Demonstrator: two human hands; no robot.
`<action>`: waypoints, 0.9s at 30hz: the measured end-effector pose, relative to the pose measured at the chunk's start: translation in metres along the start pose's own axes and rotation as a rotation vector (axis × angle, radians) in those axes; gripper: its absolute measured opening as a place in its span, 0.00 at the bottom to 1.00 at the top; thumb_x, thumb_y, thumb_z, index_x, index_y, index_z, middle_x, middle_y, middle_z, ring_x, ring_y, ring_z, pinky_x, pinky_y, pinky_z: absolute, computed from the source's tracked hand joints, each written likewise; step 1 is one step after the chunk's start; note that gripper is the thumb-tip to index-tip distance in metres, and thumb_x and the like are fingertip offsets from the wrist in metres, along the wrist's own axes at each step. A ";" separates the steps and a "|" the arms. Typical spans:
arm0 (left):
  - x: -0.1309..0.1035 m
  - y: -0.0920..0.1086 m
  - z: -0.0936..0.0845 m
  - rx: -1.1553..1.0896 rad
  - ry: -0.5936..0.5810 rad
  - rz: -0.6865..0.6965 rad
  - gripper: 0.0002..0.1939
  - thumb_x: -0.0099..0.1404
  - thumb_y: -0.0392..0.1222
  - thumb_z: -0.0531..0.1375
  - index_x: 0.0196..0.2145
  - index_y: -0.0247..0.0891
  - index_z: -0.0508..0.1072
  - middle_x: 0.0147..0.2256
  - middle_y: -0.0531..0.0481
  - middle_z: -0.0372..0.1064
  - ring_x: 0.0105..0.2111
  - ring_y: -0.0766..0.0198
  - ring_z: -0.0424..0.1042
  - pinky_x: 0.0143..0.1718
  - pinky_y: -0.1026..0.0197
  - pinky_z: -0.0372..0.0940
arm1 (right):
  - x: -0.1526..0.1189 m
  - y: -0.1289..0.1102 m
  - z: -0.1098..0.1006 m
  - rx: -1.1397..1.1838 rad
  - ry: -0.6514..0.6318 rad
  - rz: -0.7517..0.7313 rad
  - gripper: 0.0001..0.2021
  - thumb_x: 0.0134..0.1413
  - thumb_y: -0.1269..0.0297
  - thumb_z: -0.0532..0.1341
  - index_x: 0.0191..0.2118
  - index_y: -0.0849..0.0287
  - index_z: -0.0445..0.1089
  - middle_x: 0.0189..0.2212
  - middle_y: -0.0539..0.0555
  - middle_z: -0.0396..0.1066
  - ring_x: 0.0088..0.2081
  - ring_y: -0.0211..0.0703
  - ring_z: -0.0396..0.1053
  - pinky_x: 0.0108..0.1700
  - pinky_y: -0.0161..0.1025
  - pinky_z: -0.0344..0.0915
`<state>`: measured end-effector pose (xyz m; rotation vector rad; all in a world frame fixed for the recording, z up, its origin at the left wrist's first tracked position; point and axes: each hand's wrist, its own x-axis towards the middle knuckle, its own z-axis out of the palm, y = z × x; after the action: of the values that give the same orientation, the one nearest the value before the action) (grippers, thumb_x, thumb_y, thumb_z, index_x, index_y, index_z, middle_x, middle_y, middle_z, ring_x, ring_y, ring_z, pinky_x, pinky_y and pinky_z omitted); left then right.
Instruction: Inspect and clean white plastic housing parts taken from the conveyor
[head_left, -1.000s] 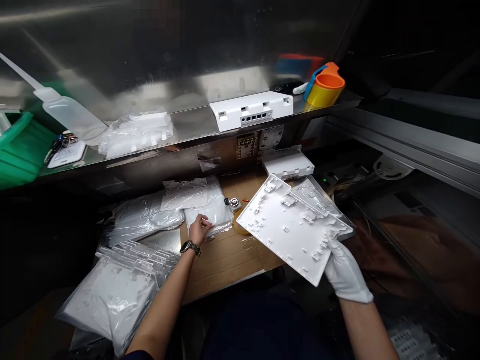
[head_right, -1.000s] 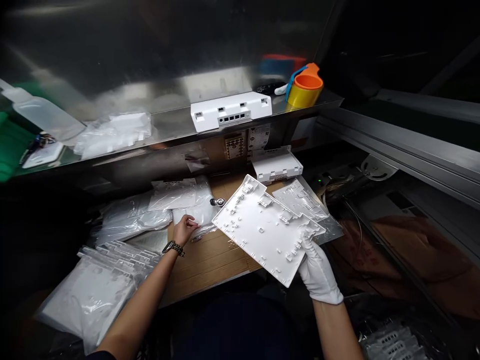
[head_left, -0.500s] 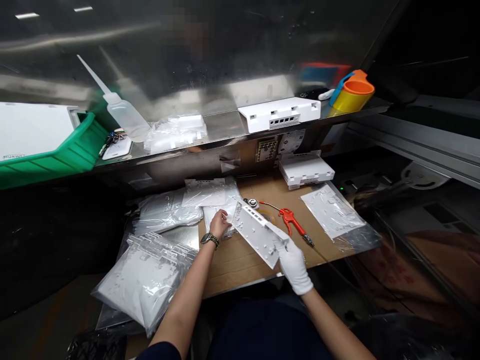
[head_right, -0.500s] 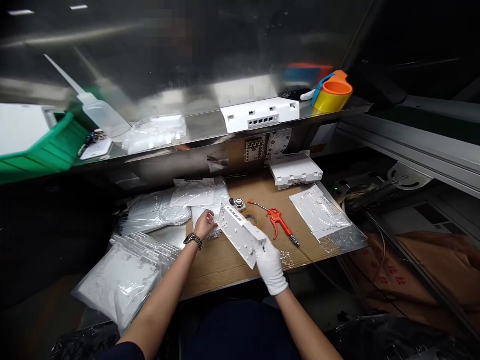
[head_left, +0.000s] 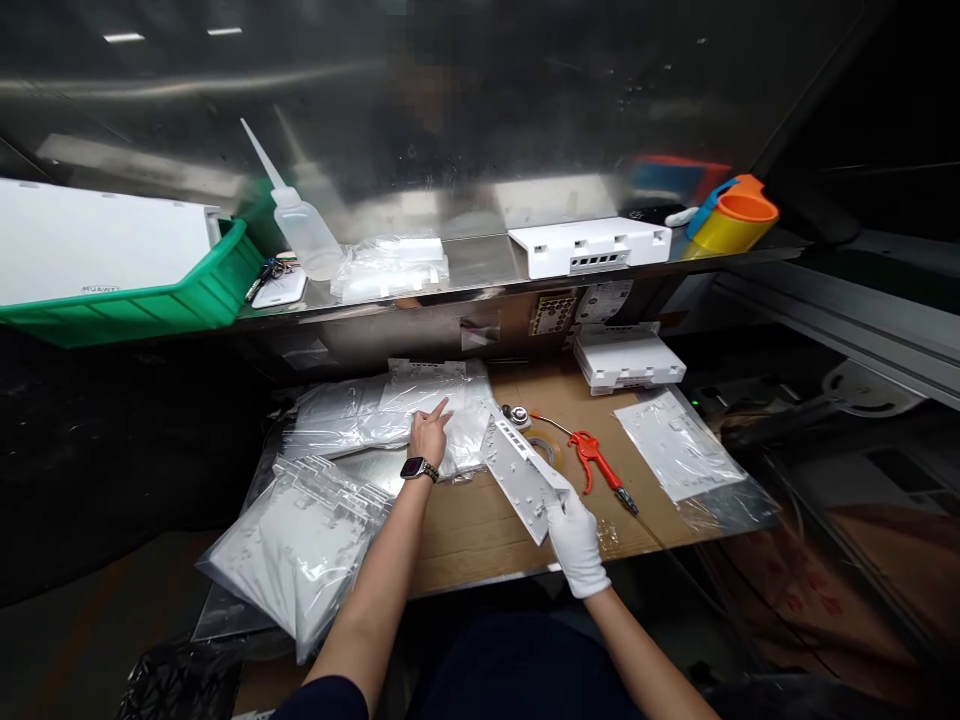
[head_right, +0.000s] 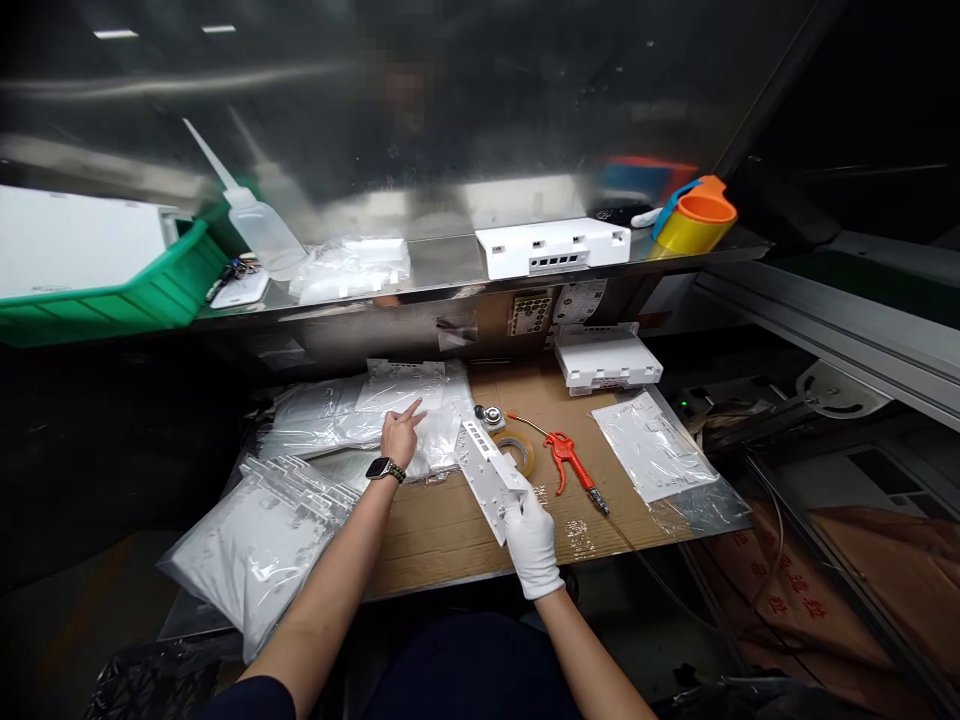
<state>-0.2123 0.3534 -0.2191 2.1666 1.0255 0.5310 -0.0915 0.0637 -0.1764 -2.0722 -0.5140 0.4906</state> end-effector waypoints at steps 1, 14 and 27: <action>0.002 0.006 0.000 -0.011 -0.025 0.037 0.33 0.61 0.20 0.50 0.59 0.41 0.74 0.65 0.44 0.63 0.60 0.49 0.66 0.65 0.41 0.58 | -0.002 -0.001 -0.003 0.010 0.018 0.007 0.32 0.58 0.34 0.52 0.39 0.59 0.77 0.32 0.63 0.80 0.35 0.54 0.76 0.41 0.46 0.71; -0.009 0.121 0.013 -0.184 -0.005 0.282 0.34 0.61 0.24 0.52 0.63 0.40 0.70 0.63 0.45 0.68 0.56 0.56 0.72 0.49 0.59 0.72 | -0.034 0.048 -0.035 0.051 0.201 -0.298 0.32 0.59 0.38 0.58 0.54 0.62 0.75 0.50 0.65 0.78 0.49 0.57 0.78 0.53 0.48 0.75; -0.109 0.175 0.021 0.460 -0.098 0.388 0.56 0.53 0.18 0.49 0.74 0.44 0.33 0.73 0.37 0.39 0.29 0.61 0.75 0.28 0.55 0.70 | -0.008 -0.010 -0.102 0.154 0.280 0.081 0.37 0.53 0.32 0.59 0.52 0.63 0.75 0.48 0.64 0.79 0.49 0.59 0.75 0.52 0.50 0.70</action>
<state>-0.1758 0.1779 -0.1157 2.7983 0.7228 0.3802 -0.0464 -0.0061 -0.1150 -1.9776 -0.2204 0.2702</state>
